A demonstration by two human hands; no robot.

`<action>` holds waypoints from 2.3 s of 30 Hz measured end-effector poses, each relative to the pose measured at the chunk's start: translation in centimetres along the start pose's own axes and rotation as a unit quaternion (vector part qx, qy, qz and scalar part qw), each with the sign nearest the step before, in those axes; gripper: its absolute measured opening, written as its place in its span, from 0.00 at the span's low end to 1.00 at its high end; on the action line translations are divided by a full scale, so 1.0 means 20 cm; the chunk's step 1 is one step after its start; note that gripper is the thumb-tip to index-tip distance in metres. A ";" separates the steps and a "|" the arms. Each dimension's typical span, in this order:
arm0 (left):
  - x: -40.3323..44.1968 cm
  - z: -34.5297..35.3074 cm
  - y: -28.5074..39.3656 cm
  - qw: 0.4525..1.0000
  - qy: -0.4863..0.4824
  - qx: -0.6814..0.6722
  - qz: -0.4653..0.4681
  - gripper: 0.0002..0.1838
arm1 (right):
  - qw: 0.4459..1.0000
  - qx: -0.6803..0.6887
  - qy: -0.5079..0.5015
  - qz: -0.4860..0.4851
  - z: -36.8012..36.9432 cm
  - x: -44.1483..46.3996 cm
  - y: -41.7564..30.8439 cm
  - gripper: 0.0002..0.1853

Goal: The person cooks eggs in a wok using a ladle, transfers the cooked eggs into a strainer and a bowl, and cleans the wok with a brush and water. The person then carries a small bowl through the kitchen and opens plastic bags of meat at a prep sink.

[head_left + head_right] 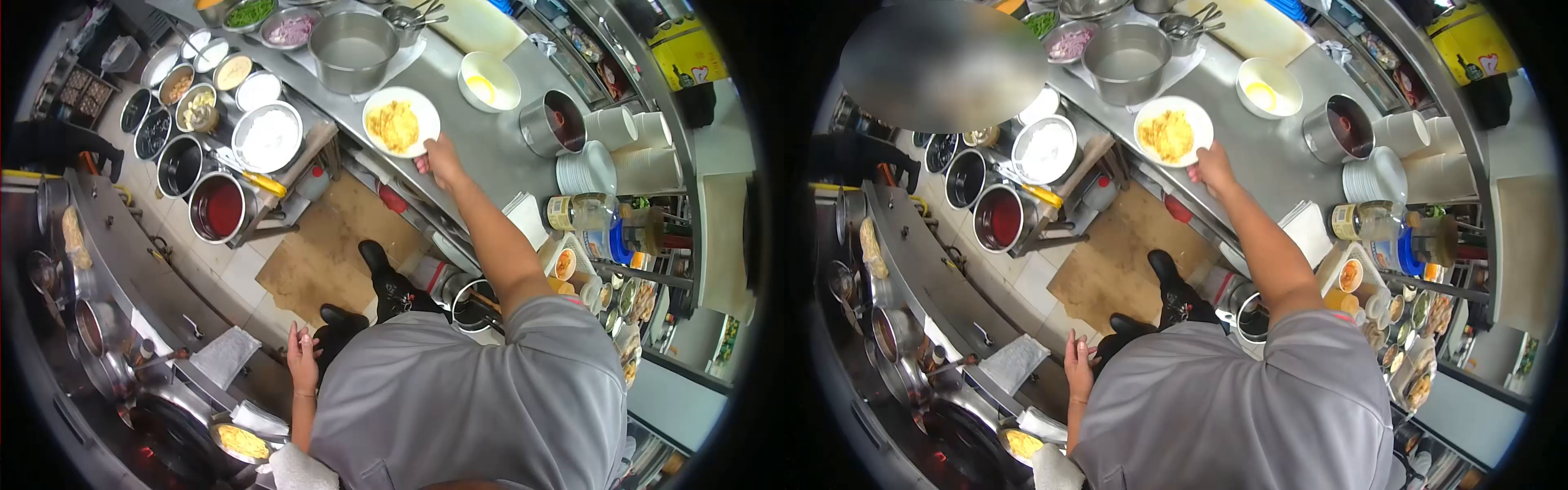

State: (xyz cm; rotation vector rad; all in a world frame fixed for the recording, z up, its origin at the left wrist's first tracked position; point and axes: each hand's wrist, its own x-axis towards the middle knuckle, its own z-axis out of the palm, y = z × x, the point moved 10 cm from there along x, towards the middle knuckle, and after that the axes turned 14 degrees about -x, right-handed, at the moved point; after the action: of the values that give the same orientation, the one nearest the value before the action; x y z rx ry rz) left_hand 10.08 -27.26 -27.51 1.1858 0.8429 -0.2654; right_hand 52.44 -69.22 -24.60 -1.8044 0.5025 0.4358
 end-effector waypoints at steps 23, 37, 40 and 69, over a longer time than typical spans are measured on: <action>-0.31 -0.56 -1.38 0.987 0.057 0.141 -0.051 0.25 | 0.808 -0.558 -0.004 -0.188 0.37 -0.32 1.58 0.16; -0.06 -0.44 -1.44 0.977 0.090 0.187 -0.042 0.23 | 0.493 -0.753 0.417 -0.125 -0.94 0.85 1.24 0.28; -0.04 -0.42 -1.44 0.976 0.084 0.201 -0.018 0.23 | 0.515 -0.822 0.243 0.029 -0.93 0.99 1.32 0.26; -0.66 -0.28 0.18 0.858 0.057 0.422 0.286 0.25 | 0.654 -0.501 0.117 -0.555 0.21 -1.59 0.22 0.10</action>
State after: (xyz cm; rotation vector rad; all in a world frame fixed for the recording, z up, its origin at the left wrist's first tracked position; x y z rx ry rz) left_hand 0.83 -24.02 -16.37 2.2384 0.4154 -0.0595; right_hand 23.15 -62.58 -12.30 -2.8039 -0.9434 -0.5386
